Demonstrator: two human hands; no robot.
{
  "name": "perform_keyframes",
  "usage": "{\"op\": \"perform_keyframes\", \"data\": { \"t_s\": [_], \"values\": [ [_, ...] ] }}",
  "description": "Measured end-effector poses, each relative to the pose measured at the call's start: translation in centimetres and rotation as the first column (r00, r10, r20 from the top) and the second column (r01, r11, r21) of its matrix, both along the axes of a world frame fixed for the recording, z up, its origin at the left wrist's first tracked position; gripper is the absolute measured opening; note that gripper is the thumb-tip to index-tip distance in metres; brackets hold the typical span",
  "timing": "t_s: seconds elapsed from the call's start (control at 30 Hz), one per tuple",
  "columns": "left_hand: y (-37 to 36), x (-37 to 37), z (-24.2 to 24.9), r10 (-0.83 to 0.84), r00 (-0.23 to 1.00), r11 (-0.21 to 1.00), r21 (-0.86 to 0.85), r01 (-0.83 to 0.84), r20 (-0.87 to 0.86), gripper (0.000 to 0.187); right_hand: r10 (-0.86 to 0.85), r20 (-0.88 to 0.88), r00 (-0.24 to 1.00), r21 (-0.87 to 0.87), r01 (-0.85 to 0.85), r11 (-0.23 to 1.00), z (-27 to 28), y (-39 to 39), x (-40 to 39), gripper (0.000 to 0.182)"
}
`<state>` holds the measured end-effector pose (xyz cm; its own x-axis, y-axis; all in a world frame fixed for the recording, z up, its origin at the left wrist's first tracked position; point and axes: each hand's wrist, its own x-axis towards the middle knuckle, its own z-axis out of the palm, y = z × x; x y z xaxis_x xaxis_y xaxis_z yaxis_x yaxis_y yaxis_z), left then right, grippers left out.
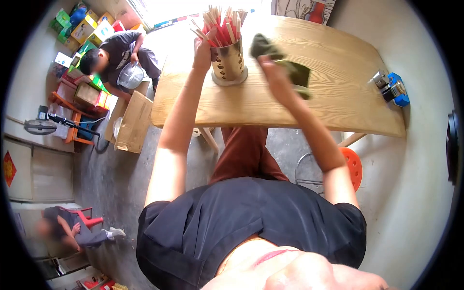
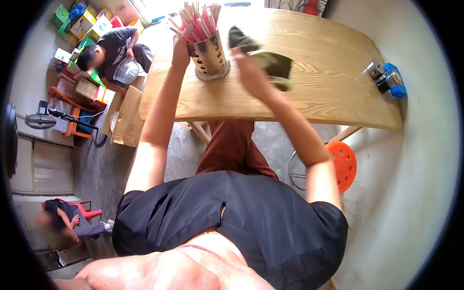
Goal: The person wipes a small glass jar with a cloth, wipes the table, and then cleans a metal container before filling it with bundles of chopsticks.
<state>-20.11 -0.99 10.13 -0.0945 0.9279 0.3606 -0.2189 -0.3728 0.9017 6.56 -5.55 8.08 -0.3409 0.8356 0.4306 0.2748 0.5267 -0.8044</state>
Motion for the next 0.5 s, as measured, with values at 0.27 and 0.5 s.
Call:
{"op": "perform_keyframes", "data": {
  "t_s": [0.27,0.5],
  "values": [
    [1.2,1.4,-1.1,0.25,0.964,0.954,0.145,-0.261,0.091,0.02,-0.185,0.116,0.976,0.292,0.145,0.945,-6.5,-0.9,-13.1,0.027],
    [0.9,2.5,-0.6,0.245,0.958,0.926,0.258,-0.277,0.148,0.019,-0.123,-0.124,0.985,0.31,0.156,0.938,-1.4,-1.2,-13.9,0.043]
  ]
}}
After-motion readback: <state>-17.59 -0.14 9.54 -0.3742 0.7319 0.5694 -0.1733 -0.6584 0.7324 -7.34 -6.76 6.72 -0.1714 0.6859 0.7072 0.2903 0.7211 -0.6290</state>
